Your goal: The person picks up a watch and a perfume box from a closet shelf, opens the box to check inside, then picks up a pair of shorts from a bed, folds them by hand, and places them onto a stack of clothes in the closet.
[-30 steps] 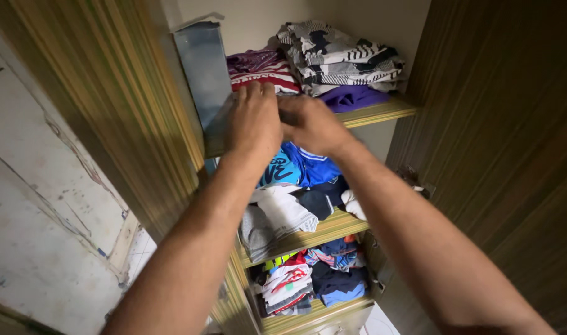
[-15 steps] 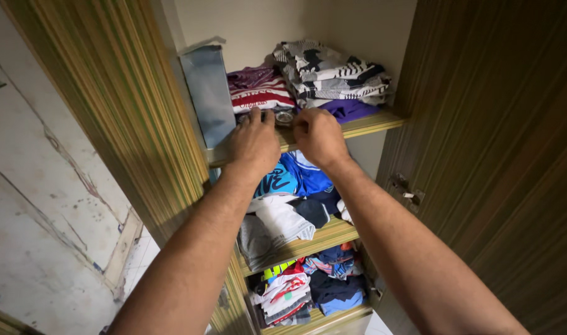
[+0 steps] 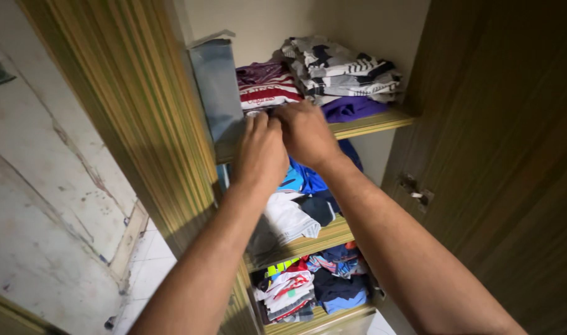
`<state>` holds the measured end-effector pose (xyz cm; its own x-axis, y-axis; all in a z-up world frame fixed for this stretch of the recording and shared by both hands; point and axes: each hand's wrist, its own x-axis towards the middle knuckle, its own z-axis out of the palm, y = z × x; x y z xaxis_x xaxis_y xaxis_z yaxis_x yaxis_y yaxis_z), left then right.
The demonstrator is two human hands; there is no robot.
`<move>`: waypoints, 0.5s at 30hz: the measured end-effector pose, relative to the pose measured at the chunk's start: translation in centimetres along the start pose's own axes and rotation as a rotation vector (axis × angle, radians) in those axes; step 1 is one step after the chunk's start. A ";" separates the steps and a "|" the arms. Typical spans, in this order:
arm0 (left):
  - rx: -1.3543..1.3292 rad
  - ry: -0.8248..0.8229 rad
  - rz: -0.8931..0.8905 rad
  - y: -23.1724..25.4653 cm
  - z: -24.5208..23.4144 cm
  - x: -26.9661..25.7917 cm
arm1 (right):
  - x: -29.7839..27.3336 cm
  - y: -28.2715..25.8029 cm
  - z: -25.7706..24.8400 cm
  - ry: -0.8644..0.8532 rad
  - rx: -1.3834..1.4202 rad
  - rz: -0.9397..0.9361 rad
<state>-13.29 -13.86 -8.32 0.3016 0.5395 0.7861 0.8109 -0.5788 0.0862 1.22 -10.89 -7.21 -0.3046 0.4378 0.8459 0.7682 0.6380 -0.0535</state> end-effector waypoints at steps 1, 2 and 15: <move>0.016 0.014 0.014 0.3 -0.8 -0.7 | 0.5 -0.2 0.6 -0.063 0.026 -0.029; 0.075 -0.056 0.003 0.4 -1.6 -1.2 | 0.9 -0.3 1.2 -0.127 0.048 -0.060; 0.243 -0.207 -0.048 -1.1 -2.6 -2.2 | 3.9 -1.4 4.2 -0.313 -0.196 0.227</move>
<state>-16.17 -16.00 -8.58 0.3356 0.6897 0.6417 0.9152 -0.4001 -0.0486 -3.42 -7.45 -6.09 -0.2484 0.7433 0.6211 0.9187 0.3840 -0.0922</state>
